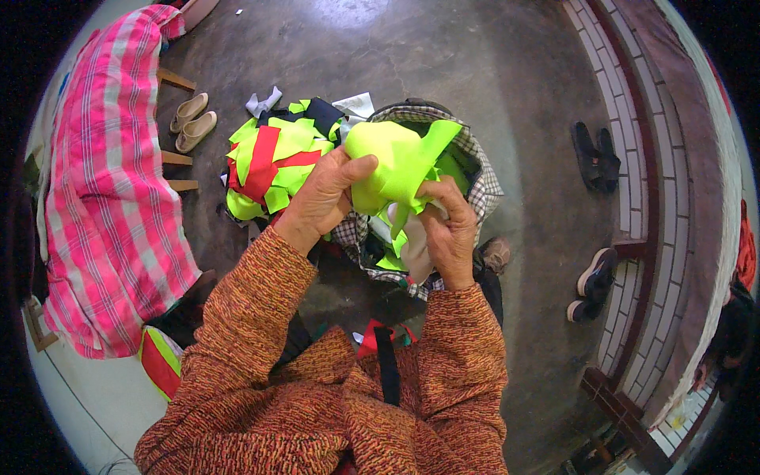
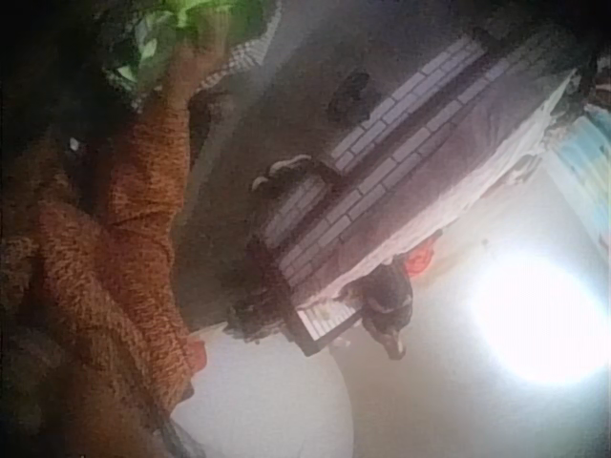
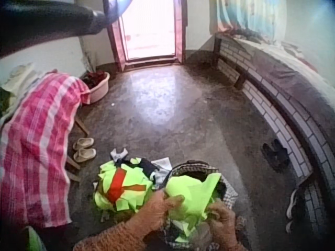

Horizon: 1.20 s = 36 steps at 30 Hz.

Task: The person sits on the floor and sorts through a pile of colorful fabric scraps. They pick up individual pieces, unfold them, and place them into a checkered bag, occasionally moving pieces between the pile and the bag.

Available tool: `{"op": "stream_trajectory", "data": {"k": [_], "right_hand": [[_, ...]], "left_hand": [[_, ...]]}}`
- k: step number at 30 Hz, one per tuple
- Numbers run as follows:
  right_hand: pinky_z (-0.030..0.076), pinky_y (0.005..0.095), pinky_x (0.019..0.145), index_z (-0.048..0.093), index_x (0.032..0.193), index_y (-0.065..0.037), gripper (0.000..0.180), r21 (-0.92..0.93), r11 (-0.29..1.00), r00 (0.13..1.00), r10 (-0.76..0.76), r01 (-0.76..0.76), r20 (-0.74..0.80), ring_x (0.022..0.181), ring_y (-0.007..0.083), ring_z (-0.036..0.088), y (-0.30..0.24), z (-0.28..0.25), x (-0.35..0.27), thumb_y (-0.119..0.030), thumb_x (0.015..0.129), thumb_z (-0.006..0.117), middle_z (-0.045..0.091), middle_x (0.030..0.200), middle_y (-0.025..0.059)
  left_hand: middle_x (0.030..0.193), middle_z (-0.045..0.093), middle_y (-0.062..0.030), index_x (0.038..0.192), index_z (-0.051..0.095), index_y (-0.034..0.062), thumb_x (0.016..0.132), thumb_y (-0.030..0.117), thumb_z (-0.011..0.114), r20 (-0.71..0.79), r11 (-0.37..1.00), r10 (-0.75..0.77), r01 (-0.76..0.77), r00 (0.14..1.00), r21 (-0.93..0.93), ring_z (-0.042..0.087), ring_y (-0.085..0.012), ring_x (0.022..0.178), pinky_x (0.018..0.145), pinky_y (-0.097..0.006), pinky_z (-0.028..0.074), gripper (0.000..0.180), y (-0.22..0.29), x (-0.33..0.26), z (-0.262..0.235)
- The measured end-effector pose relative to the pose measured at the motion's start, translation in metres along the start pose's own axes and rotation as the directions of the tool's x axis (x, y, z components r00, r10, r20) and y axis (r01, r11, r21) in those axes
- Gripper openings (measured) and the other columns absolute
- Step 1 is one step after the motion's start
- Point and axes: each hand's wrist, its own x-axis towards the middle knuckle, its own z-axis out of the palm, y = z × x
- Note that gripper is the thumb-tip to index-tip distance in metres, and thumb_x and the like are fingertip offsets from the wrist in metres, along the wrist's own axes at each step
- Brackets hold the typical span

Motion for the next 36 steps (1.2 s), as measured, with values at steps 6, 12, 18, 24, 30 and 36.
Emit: {"op": "stream_trajectory", "data": {"k": [6,12,18,24,30,36], "right_hand": [[0.043,0.0242,0.079,0.059,0.097,-0.005,0.026,-0.091,0.996,0.997,-0.002,-0.006,-0.082,0.087,0.0136,0.054,-0.007,0.007,0.002,0.01,0.075,0.057,0.057,0.092,0.0036],[0.045,0.0229,0.077,0.059,0.099,-0.004,0.014,0.315,0.926,0.905,0.303,-0.207,-0.297,0.088,0.0097,0.054,0.005,-0.003,0.003,-0.002,0.085,0.06,0.059,0.097,0.0025],[0.047,0.0218,0.072,0.059,0.098,-0.005,0.012,0.349,0.914,0.883,0.329,-0.208,-0.335,0.083,0.0095,0.056,-0.003,-0.004,0.006,-0.005,0.086,0.061,0.061,0.094,0.0035],[0.048,0.0217,0.069,0.057,0.096,-0.005,0.01,0.342,0.925,0.871,0.299,-0.165,-0.391,0.08,0.009,0.056,0.003,-0.014,0.007,-0.003,0.087,0.058,0.06,0.091,0.0029],[0.049,0.0227,0.067,0.056,0.098,-0.005,0.012,0.412,0.883,0.843,0.389,-0.226,-0.371,0.076,0.0109,0.058,-0.003,-0.018,0.008,-0.003,0.087,0.056,0.062,0.087,0.0058],[0.047,0.0279,0.079,0.056,0.109,-0.004,0.032,0.254,0.926,0.906,0.341,-0.279,-0.25,0.089,0.0147,0.057,-0.011,-0.013,0.01,-0.016,0.082,0.066,0.061,0.098,0.0076]], "left_hand": [[0.105,0.061,-0.005,0.114,0.054,0.0009,0.081,0.013,0.068,-0.024,0.996,0.073,-0.071,0.997,0.059,0.057,-0.0153,0.098,0.086,-0.028,0.046,0.038,-0.008,-0.002,-0.006],[0.112,0.057,-0.0051,0.119,0.051,0.0048,0.086,0.007,0.061,-0.087,0.958,0.287,-0.288,0.954,0.001,0.054,-0.0174,0.106,0.092,-0.032,0.043,0.034,0.002,-0.001,0.001],[0.112,0.058,-0.0055,0.118,0.051,0.0036,0.088,0.009,0.059,-0.128,0.934,0.356,-0.347,0.926,0.089,0.055,-0.0172,0.103,0.092,-0.031,0.043,0.031,0.002,0.0,-0.003],[0.113,0.057,-0.0074,0.118,0.05,0.0015,0.091,0.012,0.054,-0.141,0.946,0.323,-0.323,0.936,0.027,0.056,-0.0194,0.104,0.091,-0.033,0.045,0.029,0.014,-0.002,-0.001],[0.115,0.057,-0.0079,0.12,0.049,0.0023,0.091,0.013,0.053,-0.144,0.943,0.304,-0.319,0.942,-0.092,0.057,-0.0219,0.104,0.09,-0.037,0.047,0.03,0.018,0.0,-0.006],[0.115,0.057,-0.0086,0.12,0.05,0.0026,0.091,0.01,0.053,-0.035,0.978,0.158,-0.161,0.987,-0.135,0.057,-0.022,0.105,0.09,-0.038,0.048,0.03,0.021,-0.004,-0.011]]}}
